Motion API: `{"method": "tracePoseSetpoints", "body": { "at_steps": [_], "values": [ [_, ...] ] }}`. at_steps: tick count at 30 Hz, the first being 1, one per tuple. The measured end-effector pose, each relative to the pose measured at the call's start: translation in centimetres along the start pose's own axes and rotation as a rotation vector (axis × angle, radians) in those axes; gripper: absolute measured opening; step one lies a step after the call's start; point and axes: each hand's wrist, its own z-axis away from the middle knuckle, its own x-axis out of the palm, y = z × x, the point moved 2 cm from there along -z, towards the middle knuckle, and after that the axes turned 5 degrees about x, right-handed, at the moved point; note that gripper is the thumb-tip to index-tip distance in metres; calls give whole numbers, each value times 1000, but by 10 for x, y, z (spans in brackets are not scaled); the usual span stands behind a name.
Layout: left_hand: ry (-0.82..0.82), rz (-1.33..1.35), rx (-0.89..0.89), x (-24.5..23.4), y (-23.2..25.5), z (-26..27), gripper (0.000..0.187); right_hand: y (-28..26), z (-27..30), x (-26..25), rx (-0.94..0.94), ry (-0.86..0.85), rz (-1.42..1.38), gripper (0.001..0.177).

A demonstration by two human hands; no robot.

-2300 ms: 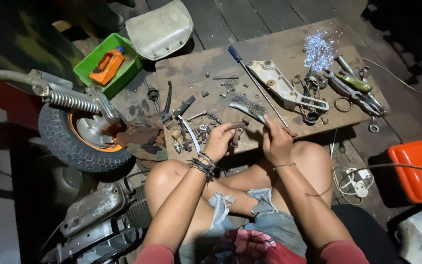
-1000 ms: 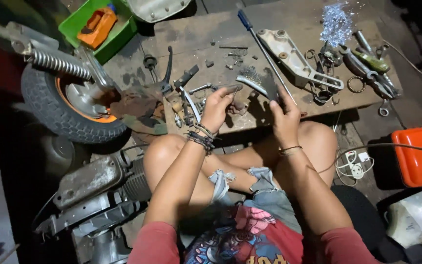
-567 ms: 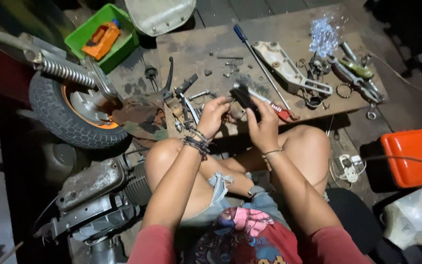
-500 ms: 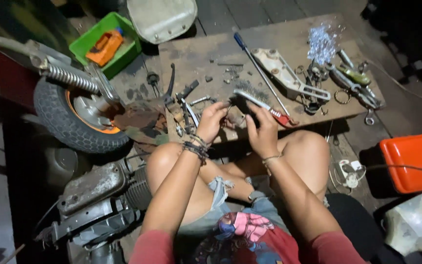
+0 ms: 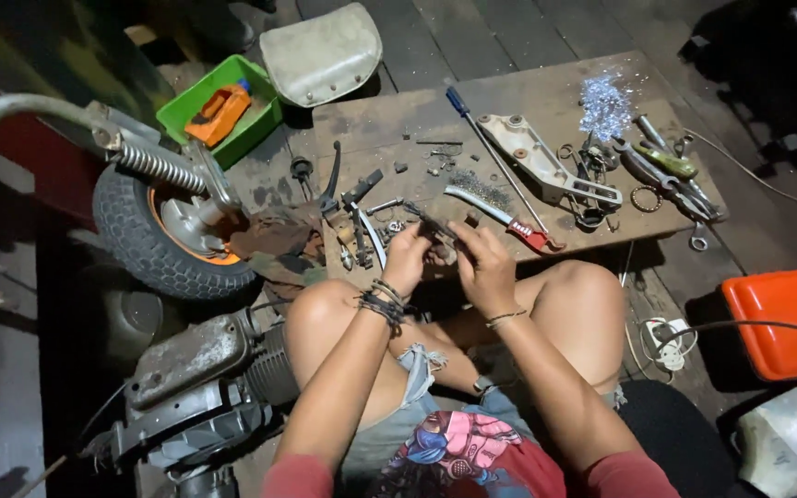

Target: The person sits cross-legged on the floor and uses a wire brush to scrub a small metal part held in their left hand. They repeatedly brush the surface of the part to remove rust or debris, occasionally rotating it to access different sides.

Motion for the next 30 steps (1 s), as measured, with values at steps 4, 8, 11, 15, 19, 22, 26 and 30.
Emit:
{"method": "tracePoseSetpoints", "body": {
  "at_steps": [4, 8, 11, 15, 19, 22, 26, 30],
  "values": [
    [-35, -144, 77, -5, -6, -1, 19, 2, 4, -1, -18, 42, 24, 36],
    [1, -74, 61, -8, -10, -2, 24, 18, 10, 8, -26, 57, 63, 36],
    [-44, -156, 69, -9, -32, -8, 25, 9, 6, 5, -28, 84, 67, 36],
    [7, -34, 26, -6, -5, -7, 27, 10, 6, 3, -15, 87, 59, 37],
    [-7, -62, 31, -5, -10, -5, 30, 22, 11, 3, -40, 79, 151, 41],
    [-92, -135, 25, 1, -26, -8, 27, 25, 9, 0, -60, 80, 147, 46],
    [-97, -144, 30, -1, -15, -7, 25, 27, 12, -7, -50, 63, 130, 40],
    [-130, -158, -12, 3, -18, -1, 24, 46, 22, -9, -50, 38, 112, 38]
  ]
}}
